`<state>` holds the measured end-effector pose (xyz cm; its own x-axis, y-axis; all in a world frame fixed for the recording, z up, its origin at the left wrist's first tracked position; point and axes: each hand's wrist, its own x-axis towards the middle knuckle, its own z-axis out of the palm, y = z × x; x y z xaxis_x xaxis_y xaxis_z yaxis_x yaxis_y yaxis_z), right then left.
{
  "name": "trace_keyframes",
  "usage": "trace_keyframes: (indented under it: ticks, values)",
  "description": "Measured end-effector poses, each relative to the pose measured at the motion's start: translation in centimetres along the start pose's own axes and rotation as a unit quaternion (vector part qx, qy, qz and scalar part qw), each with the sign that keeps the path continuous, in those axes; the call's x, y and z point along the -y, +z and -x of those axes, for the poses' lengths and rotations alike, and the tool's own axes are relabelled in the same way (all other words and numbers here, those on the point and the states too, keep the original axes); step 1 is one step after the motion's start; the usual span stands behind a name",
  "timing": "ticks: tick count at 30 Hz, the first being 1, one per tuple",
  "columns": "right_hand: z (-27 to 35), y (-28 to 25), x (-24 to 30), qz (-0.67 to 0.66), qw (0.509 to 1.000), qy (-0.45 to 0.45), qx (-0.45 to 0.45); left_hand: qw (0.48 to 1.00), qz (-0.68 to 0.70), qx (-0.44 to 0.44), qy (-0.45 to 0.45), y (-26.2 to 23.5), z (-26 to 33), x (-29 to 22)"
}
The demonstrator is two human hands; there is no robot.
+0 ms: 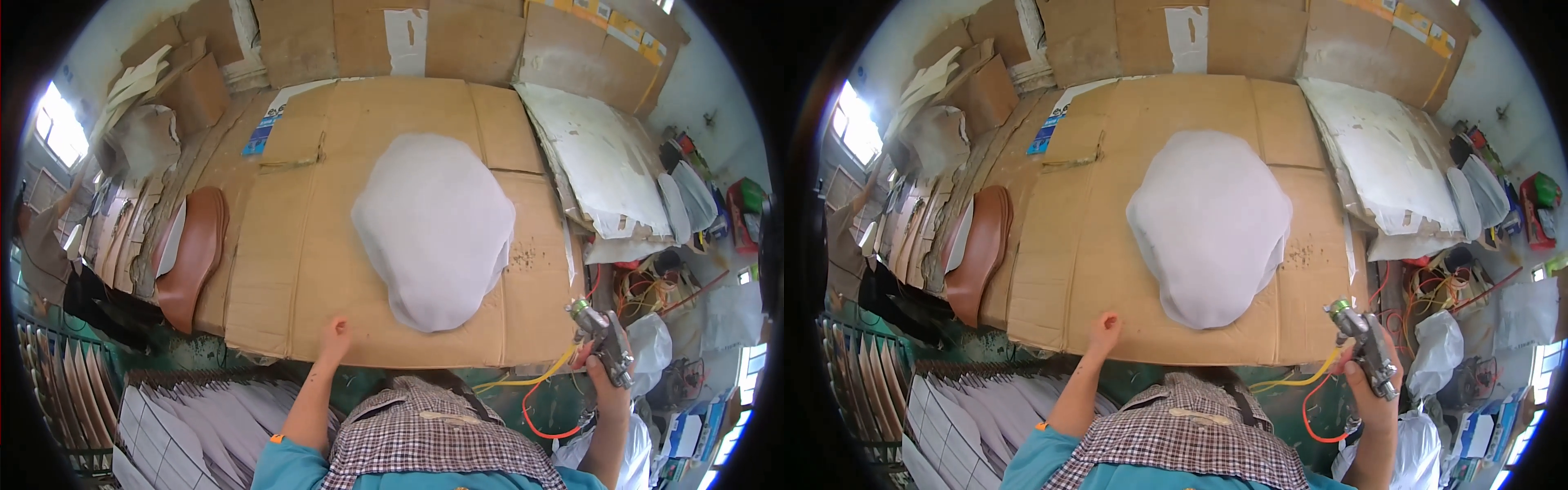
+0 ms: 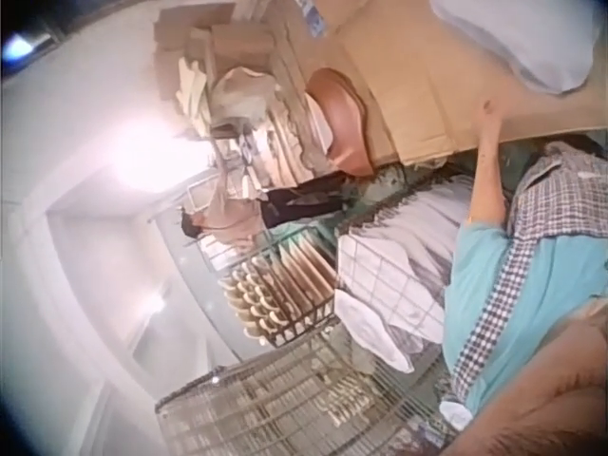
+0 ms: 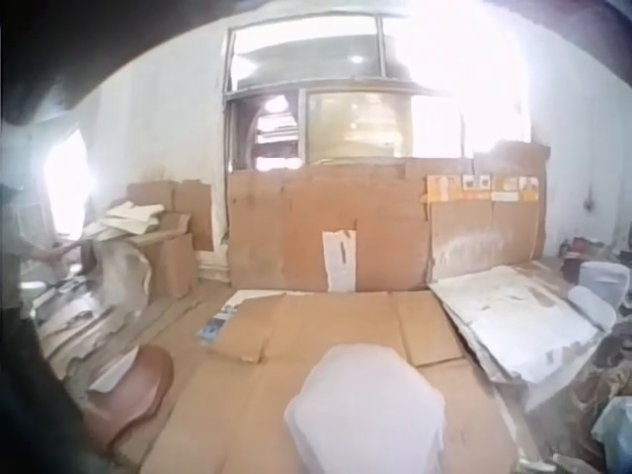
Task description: Applying spray glue to foam pads and attaching them to leather pieces.
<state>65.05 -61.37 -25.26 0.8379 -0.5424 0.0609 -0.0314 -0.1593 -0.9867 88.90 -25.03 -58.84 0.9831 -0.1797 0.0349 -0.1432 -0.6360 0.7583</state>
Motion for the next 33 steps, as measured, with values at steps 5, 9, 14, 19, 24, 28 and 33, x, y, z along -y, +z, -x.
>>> trace_keyframes:
  ticks: [5, 9, 14, 19, 24, 28, 33]
  values:
    - [5.4, -1.6, 0.5, 0.032, 0.996, 0.066, 0.058, 0.99, 0.106, 0.014, -0.097, -1.8, 1.4, 1.4]
    - [7.9, -1.5, -0.3, 0.029, 0.99, 0.075, 0.118, 0.995, 0.065, 0.0, -0.077, -1.8, 1.8, -0.5]
    - [6.5, 0.5, -0.3, -0.057, 0.998, 0.036, -0.016, 0.996, 0.084, 0.021, -0.033, -1.0, 2.8, -1.0]
    - [7.3, -2.9, 0.0, -0.017, 0.998, 0.047, -0.039, 0.993, 0.104, 0.033, -0.049, -1.2, 3.7, -1.3]
    - [9.2, -5.5, -0.7, 0.004, 0.991, 0.081, 0.106, 0.99, 0.107, 0.025, -0.091, -0.6, 4.1, -2.3]
    - [7.4, -4.7, -0.8, -0.036, 0.984, 0.058, 0.164, 0.992, 0.101, 0.016, -0.077, 0.5, 3.7, -4.3]
    - [4.2, -4.2, -1.8, -0.082, 0.993, 0.022, 0.085, 0.992, 0.098, 0.016, -0.082, 2.0, 3.6, -6.2]
